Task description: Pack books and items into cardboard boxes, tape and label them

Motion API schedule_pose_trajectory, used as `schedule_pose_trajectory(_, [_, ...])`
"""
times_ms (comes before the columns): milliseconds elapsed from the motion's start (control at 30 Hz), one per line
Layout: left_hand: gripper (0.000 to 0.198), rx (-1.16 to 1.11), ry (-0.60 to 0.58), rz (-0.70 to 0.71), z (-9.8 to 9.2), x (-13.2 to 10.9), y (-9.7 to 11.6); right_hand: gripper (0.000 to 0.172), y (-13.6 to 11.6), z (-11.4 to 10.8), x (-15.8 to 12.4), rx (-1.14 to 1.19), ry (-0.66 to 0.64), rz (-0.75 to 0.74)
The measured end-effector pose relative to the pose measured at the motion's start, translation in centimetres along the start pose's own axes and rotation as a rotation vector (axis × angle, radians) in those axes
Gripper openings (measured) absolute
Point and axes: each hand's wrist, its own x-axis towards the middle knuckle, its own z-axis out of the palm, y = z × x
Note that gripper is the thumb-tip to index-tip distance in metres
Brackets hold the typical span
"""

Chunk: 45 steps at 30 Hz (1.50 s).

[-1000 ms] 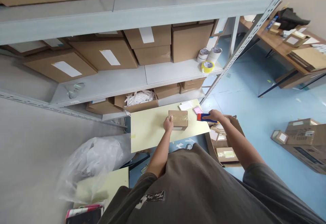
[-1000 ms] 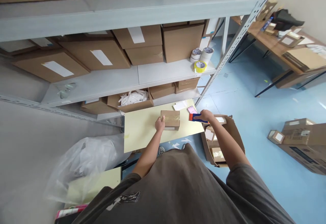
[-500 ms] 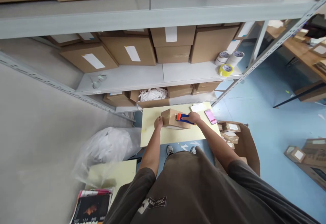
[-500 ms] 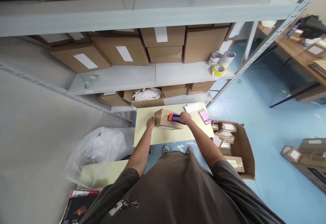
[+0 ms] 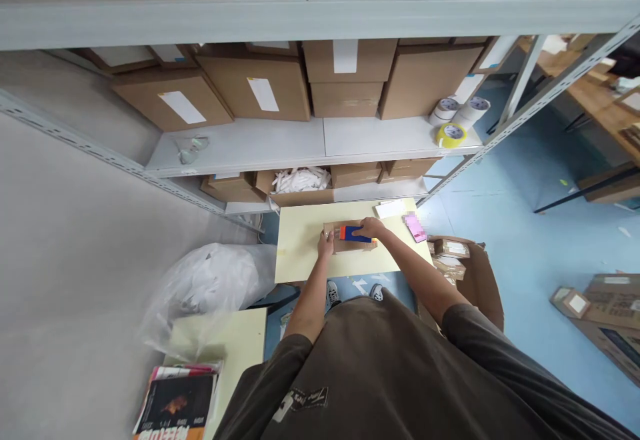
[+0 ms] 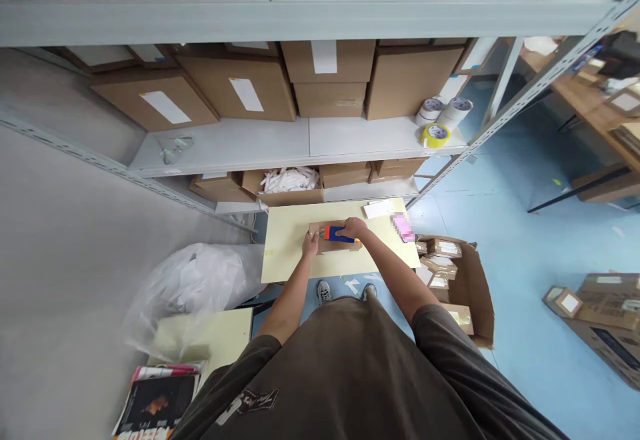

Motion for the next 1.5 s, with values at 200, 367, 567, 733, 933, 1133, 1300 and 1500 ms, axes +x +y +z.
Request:
schedule_pose_trajectory(200, [0.054, 0.073, -0.028, 0.058, 5.0, -1.9, 3.0, 0.055, 7.0, 0.9, -2.7, -0.022, 0.085, 0.06])
schedule_pose_trajectory(367, [0.051, 0.088, -0.057, 0.096, 7.8, -2.8, 4.6, 0.052, 17.2, 0.8, -5.4, -0.024, 0.091, 0.132])
schedule_pose_trajectory(567, [0.051, 0.095, -0.065, 0.11, 8.5, -2.8, 4.7, 0.045, 26.9, -0.2, -9.1, 0.077, 0.062, 0.218])
schedule_pose_trajectory(733, [0.047, 0.061, -0.108, 0.129, 7.4, -2.3, 4.2, 0.041, 26.7, -1.3, -9.7, 0.151, 0.061, 0.235])
schedule_pose_trajectory(933, [0.044, -0.005, -0.093, 0.096, 3.7, -0.3, 1.6, 0.036, 20.5, -2.0, -9.0, 0.263, 0.091, 0.213])
schedule_pose_trajectory(1133, [0.047, 0.019, -0.032, -0.062, -1.5, 1.5, -1.2, 0.048, 8.9, -2.2, -7.2, 0.221, 0.148, 0.038])
schedule_pose_trajectory(1300, [0.049, -0.12, 0.042, 0.074, -4.9, 0.8, -0.2, 0.048, -0.7, -2.4, -4.9, 0.079, 0.159, 0.01])
schedule_pose_trajectory(1500, [0.059, -0.209, -0.082, 0.225, -5.5, -0.5, 1.8, 0.049, -5.6, -2.1, -3.2, -0.031, 0.142, -0.021])
